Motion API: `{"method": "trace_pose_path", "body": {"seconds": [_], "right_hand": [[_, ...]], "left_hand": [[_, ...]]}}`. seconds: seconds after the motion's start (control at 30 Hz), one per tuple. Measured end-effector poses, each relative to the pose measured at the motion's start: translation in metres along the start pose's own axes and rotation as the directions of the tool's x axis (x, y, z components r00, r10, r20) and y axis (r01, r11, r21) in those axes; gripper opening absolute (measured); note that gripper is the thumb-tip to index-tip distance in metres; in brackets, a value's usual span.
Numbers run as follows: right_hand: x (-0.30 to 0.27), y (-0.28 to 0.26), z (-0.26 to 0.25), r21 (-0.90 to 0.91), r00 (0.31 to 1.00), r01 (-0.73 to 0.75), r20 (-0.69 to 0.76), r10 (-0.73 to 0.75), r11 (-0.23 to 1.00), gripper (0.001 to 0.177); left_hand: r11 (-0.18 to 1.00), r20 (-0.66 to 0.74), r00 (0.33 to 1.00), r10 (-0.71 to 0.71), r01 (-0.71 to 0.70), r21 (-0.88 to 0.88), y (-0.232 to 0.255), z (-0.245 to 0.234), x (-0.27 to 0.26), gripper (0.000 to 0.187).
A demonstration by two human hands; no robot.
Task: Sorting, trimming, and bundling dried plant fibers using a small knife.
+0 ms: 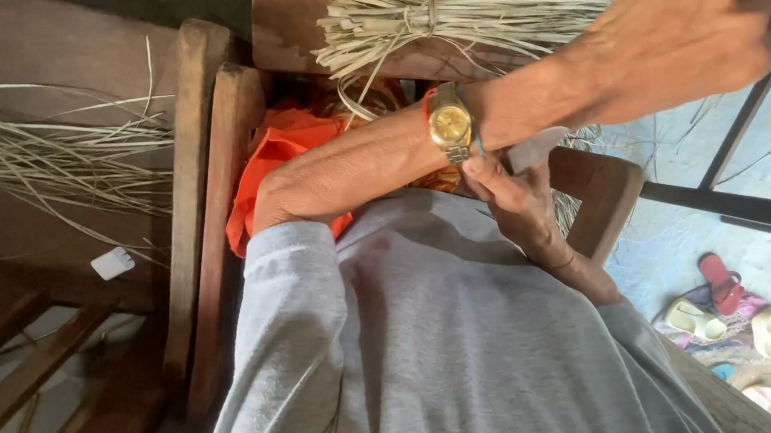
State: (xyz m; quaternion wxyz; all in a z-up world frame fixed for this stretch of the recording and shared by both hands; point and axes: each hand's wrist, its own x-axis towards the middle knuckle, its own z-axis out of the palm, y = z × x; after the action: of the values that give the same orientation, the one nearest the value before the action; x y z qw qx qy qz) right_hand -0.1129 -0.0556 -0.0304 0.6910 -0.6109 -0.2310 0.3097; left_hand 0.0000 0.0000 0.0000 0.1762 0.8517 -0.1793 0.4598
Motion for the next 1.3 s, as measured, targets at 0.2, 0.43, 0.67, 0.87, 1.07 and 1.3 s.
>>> {"method": "trace_pose_path", "body": {"seconds": [0.2,0.43,0.67,0.87,1.07,1.3], "right_hand": [[0.004,-0.012,0.004,0.014,0.998,-0.058,-0.005,0.058,0.998,0.029],[0.006,-0.02,0.015,0.076,0.986,-0.092,-0.133,0.101,0.993,0.03],[-0.002,-0.006,0.005,0.218,0.905,-0.279,-0.265,0.332,0.935,0.046],[0.0,-0.012,0.008,0.209,0.884,-0.322,-0.282,0.372,0.923,0.046],[-0.001,-0.007,0.003,0.192,0.891,-0.332,-0.257,0.374,0.924,0.05],[0.008,-0.025,0.014,0.177,0.865,-0.378,-0.282,0.415,0.909,0.051]], "left_hand": [[1.0,0.001,1.0,-0.021,0.021,0.012,-0.001,0.005,0.003,0.018],[1.0,0.0,1.0,-0.03,0.03,0.008,-0.001,0.014,0.006,0.018],[0.999,0.004,1.0,-0.031,0.031,0.006,-0.004,0.018,0.006,0.019],[1.0,0.004,1.0,-0.026,0.026,0.002,-0.007,0.023,0.005,0.019],[1.0,0.002,1.0,-0.022,0.022,0.001,-0.009,0.023,0.003,0.02],[1.0,0.003,1.0,-0.019,0.019,0.005,-0.01,0.027,0.0,0.021]]}}
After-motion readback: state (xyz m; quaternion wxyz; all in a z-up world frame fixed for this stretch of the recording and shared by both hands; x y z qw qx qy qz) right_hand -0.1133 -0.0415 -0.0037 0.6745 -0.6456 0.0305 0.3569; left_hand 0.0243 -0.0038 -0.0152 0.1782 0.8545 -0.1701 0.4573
